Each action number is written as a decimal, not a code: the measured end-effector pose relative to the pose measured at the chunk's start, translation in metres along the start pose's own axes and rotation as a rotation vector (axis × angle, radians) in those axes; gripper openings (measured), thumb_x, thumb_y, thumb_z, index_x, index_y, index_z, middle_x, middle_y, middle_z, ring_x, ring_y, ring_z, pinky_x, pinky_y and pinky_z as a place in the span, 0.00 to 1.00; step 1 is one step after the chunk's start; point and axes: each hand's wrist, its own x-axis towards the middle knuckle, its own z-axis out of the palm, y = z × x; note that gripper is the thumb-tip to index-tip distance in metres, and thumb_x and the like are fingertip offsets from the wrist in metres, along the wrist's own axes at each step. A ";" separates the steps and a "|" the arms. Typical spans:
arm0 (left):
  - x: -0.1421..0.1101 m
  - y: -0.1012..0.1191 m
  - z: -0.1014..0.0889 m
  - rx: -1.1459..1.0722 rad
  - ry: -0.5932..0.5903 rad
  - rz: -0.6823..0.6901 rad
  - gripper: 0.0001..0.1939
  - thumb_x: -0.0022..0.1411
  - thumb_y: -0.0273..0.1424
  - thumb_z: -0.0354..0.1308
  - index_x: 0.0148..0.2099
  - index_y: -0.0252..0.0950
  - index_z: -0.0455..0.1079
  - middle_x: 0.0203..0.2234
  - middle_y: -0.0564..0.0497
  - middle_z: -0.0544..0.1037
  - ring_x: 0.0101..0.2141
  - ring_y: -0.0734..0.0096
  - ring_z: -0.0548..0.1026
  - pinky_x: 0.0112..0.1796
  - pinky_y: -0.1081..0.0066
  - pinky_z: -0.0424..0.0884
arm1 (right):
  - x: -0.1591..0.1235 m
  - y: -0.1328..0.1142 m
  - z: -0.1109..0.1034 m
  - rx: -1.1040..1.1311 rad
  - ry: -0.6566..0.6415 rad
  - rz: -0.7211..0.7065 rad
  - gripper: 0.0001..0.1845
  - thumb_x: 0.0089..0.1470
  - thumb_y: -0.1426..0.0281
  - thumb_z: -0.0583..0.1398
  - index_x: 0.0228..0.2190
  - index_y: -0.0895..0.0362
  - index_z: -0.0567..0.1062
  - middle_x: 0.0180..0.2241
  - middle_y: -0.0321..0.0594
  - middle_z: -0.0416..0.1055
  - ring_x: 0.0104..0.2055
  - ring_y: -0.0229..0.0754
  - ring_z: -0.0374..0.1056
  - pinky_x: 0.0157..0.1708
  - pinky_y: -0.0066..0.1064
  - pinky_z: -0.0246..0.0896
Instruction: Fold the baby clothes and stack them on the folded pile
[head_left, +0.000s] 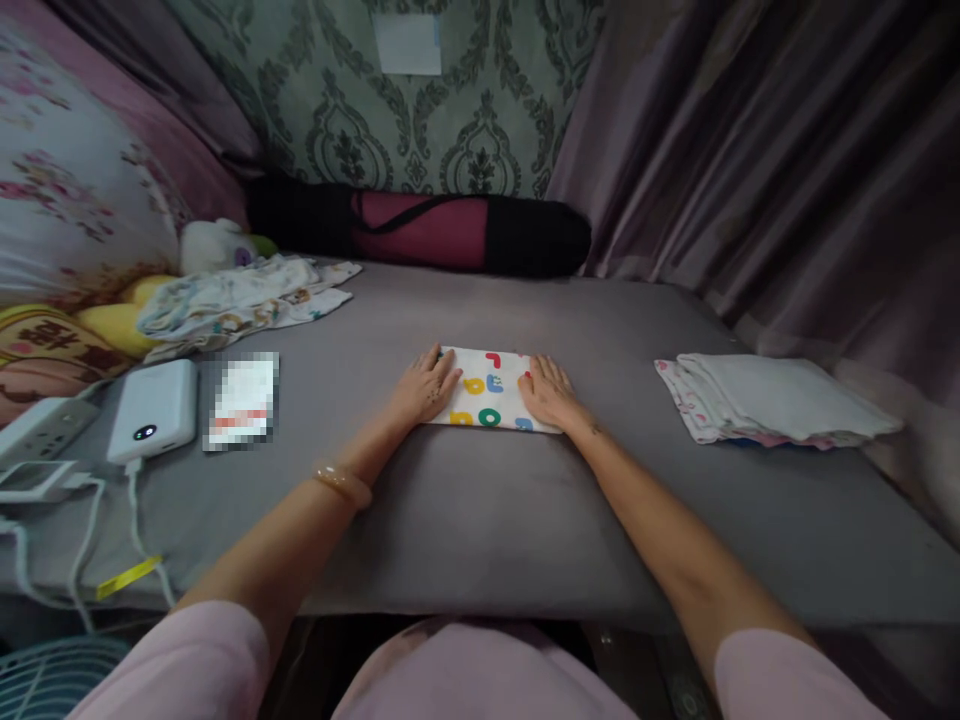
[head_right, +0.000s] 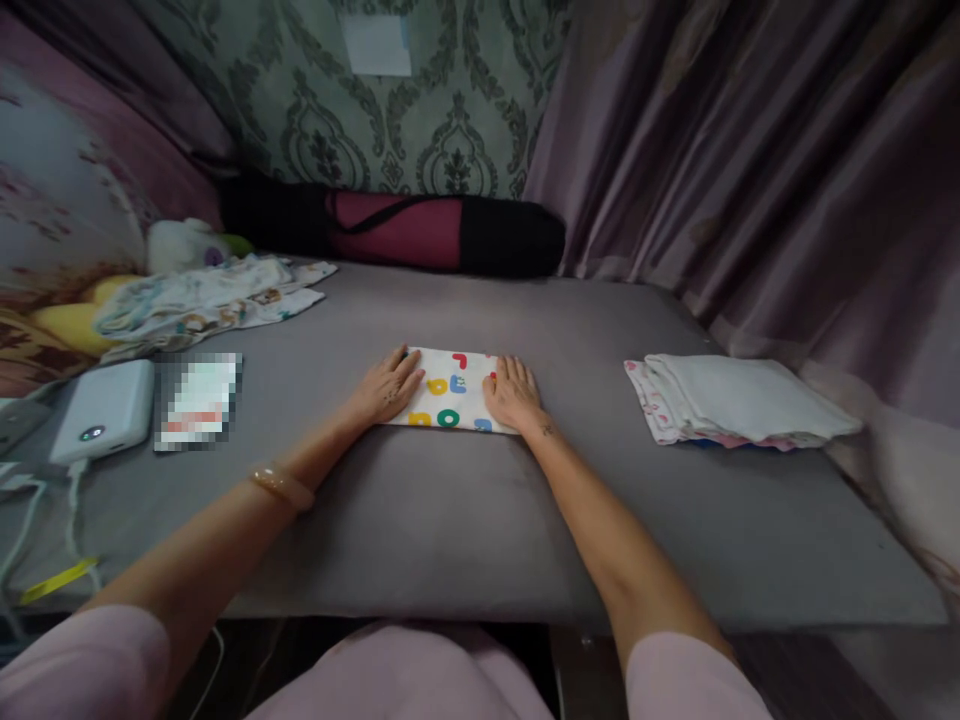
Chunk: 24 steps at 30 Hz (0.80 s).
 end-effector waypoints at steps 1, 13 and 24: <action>-0.002 -0.003 0.000 -0.013 0.025 -0.011 0.31 0.70 0.43 0.31 0.67 0.33 0.51 0.66 0.39 0.52 0.64 0.59 0.53 0.61 0.59 0.49 | 0.000 -0.006 -0.003 -0.003 0.016 -0.007 0.33 0.63 0.63 0.39 0.63 0.70 0.52 0.66 0.55 0.46 0.68 0.54 0.40 0.64 0.48 0.33; -0.007 -0.008 0.000 0.001 0.006 -0.040 0.29 0.70 0.40 0.33 0.67 0.33 0.51 0.65 0.43 0.55 0.65 0.58 0.51 0.62 0.58 0.47 | -0.001 -0.070 0.022 0.069 0.047 -0.165 0.34 0.63 0.60 0.42 0.63 0.69 0.52 0.66 0.51 0.46 0.68 0.49 0.39 0.65 0.46 0.28; -0.002 -0.019 0.000 -0.373 0.225 -0.096 0.27 0.70 0.37 0.31 0.62 0.33 0.59 0.59 0.45 0.66 0.59 0.69 0.63 0.59 0.68 0.58 | 0.008 -0.106 0.003 0.036 0.060 -0.251 0.31 0.64 0.62 0.42 0.62 0.64 0.56 0.67 0.52 0.44 0.68 0.52 0.37 0.64 0.53 0.25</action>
